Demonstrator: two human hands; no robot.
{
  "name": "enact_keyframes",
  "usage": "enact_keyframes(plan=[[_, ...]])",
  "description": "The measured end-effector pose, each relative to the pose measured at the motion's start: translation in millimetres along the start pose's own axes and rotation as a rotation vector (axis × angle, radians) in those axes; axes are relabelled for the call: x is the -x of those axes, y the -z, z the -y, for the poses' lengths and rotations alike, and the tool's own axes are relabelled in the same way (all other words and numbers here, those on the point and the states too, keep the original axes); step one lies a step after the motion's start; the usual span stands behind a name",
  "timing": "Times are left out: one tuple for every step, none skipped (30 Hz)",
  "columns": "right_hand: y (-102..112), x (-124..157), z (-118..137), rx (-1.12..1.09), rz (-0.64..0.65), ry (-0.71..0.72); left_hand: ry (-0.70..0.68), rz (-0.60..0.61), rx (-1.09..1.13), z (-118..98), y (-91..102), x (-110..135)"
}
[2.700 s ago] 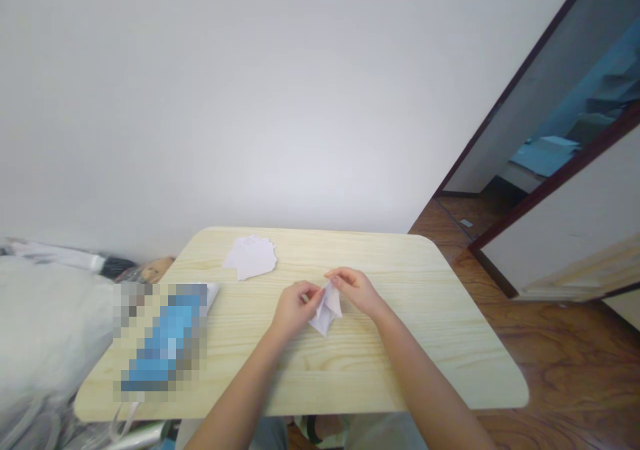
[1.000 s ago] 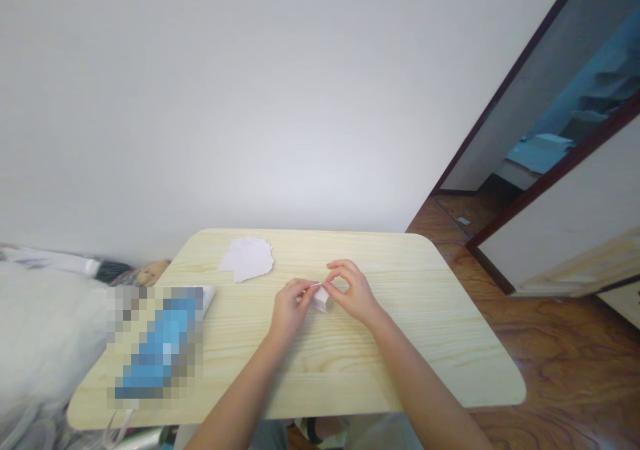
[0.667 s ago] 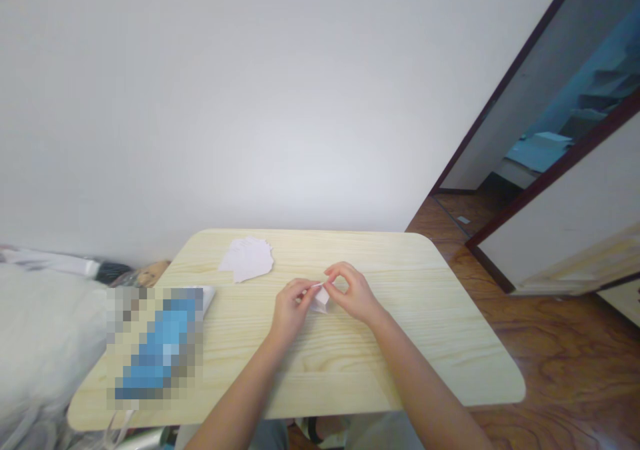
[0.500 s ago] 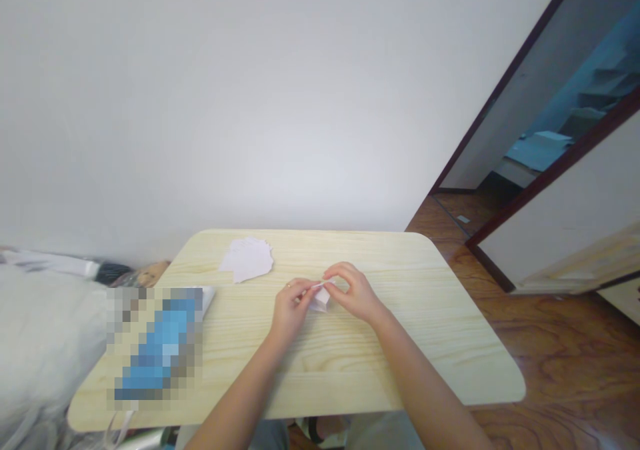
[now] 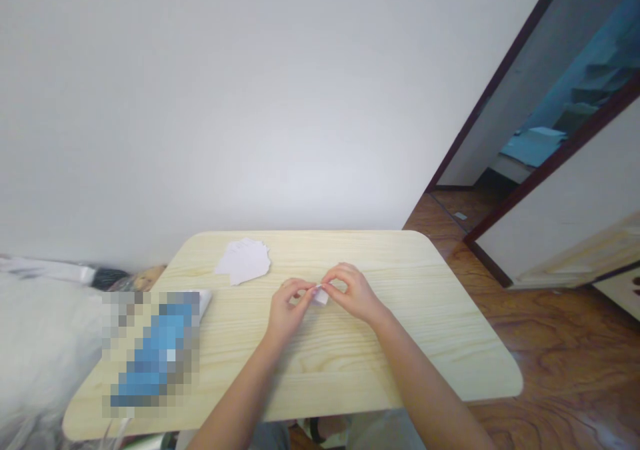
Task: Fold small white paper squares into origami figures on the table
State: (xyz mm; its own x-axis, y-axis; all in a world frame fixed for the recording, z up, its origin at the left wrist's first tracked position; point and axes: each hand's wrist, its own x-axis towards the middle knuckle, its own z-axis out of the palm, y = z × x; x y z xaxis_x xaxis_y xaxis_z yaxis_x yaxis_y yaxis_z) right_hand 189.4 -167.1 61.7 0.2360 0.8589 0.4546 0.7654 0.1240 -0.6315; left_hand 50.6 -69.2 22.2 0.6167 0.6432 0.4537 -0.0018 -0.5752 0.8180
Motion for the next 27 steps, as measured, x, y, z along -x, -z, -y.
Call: enact_keyframes(plan=[[-0.1, 0.1, 0.2, 0.008, 0.009, 0.004, -0.008, 0.002, -0.015, 0.7, 0.2, 0.0], [-0.3, 0.1, 0.4, 0.016, 0.019, 0.010, -0.015, 0.006, -0.028, 1.6, 0.2, 0.1], [-0.5, 0.2, 0.5, 0.022, 0.026, 0.016, -0.023, 0.010, -0.038, 2.4, 0.0, 0.2], [-0.9, 0.2, 0.6, 0.025, 0.033, 0.020, -0.031, 0.013, -0.046, 3.0, -0.2, 0.3], [-1.2, 0.2, 0.6, 0.025, 0.037, 0.023, -0.041, 0.016, -0.051, 3.3, -0.3, 0.3], [-1.4, 0.2, 0.4, 0.020, 0.041, 0.023, -0.051, 0.019, -0.057, 3.4, -0.4, 0.3], [-1.6, 0.2, 0.1, 0.011, 0.044, 0.020, -0.059, 0.018, -0.063, 3.3, -0.3, 0.3], [-1.6, 0.1, -0.5, 0.000, 0.044, 0.014, -0.066, 0.014, -0.069, 3.0, 0.0, 0.2], [-1.4, 0.0, -1.1, -0.008, 0.040, 0.005, -0.070, 0.005, -0.076, 2.5, 0.5, 0.0], [-1.0, 0.0, -2.0, -0.014, 0.032, -0.006, -0.070, -0.008, -0.082, 2.1, 1.1, -0.2], [-0.6, 0.0, -2.8, -0.017, 0.020, -0.018, -0.065, -0.025, -0.087, 1.7, 1.6, -0.3], [-0.1, 0.0, -3.7, -0.017, 0.008, -0.030, -0.056, -0.042, -0.090, 1.4, 2.1, -0.5], [0.3, 0.1, -4.5, -0.016, -0.005, -0.042, -0.044, -0.057, -0.089, 1.1, 2.4, -0.6], [0.6, 0.1, -5.2, -0.016, -0.012, -0.052, -0.030, -0.066, -0.086, 0.9, 2.4, -0.7], [0.7, 0.1, -5.9, -0.022, -0.016, -0.058, -0.015, -0.069, -0.080, 0.7, 2.2, -0.7], [0.6, 0.1, -6.8, -0.032, -0.017, -0.063, 0.000, -0.066, -0.072, 0.6, 2.0, -0.7], [0.3, 0.1, -7.9, -0.048, -0.015, -0.066, 0.013, -0.057, -0.062, 0.6, 1.8, -0.8], [0.1, 0.0, -9.5, -0.067, -0.014, -0.070, 0.028, -0.047, -0.051, 0.8, 1.8, -0.9], [-0.1, 0.0, -11.5, -0.087, -0.021, -0.078, 0.048, -0.043, -0.042, 1.2, 2.1, -1.2], [-0.2, 0.0, -13.9, -0.107, -0.041, -0.091, 0.071, -0.050, -0.035, 1.9, 2.8, -1.6], [-0.2, 0.1, -16.5, -0.126, -0.073, -0.110, 0.097, -0.071, -0.028, 2.9, 3.8, -2.1], [-0.2, 0.2, -18.9, -0.145, -0.108, -0.134, 0.123, -0.103, -0.023, 4.1, 5.0, -2.7], [-0.4, 0.3, -20.6, -0.164, -0.142, -0.163, 0.146, -0.140, -0.017, 5.5, 6.2, -3.3], [-0.8, 0.5, -21.2, -0.187, -0.159, -0.195, 0.159, -0.175, -0.009, 6.8, 7.1, -3.9], [-1.7, 0.7, -20.5, -0.216, -0.146, -0.224, 0.161, -0.199, 0.001, 8.0, 7.7, -4.4], [-3.0, 0.8, -18.4, -0.251, -0.103, -0.251, 0.154, -0.218, 0.008, 9.1, 7.9, -4.8], [-4.9, 0.8, -15.0, -0.290, -0.042, -0.270, 0.144, -0.230, 0.013, 9.8, 7.7, -5.1]])
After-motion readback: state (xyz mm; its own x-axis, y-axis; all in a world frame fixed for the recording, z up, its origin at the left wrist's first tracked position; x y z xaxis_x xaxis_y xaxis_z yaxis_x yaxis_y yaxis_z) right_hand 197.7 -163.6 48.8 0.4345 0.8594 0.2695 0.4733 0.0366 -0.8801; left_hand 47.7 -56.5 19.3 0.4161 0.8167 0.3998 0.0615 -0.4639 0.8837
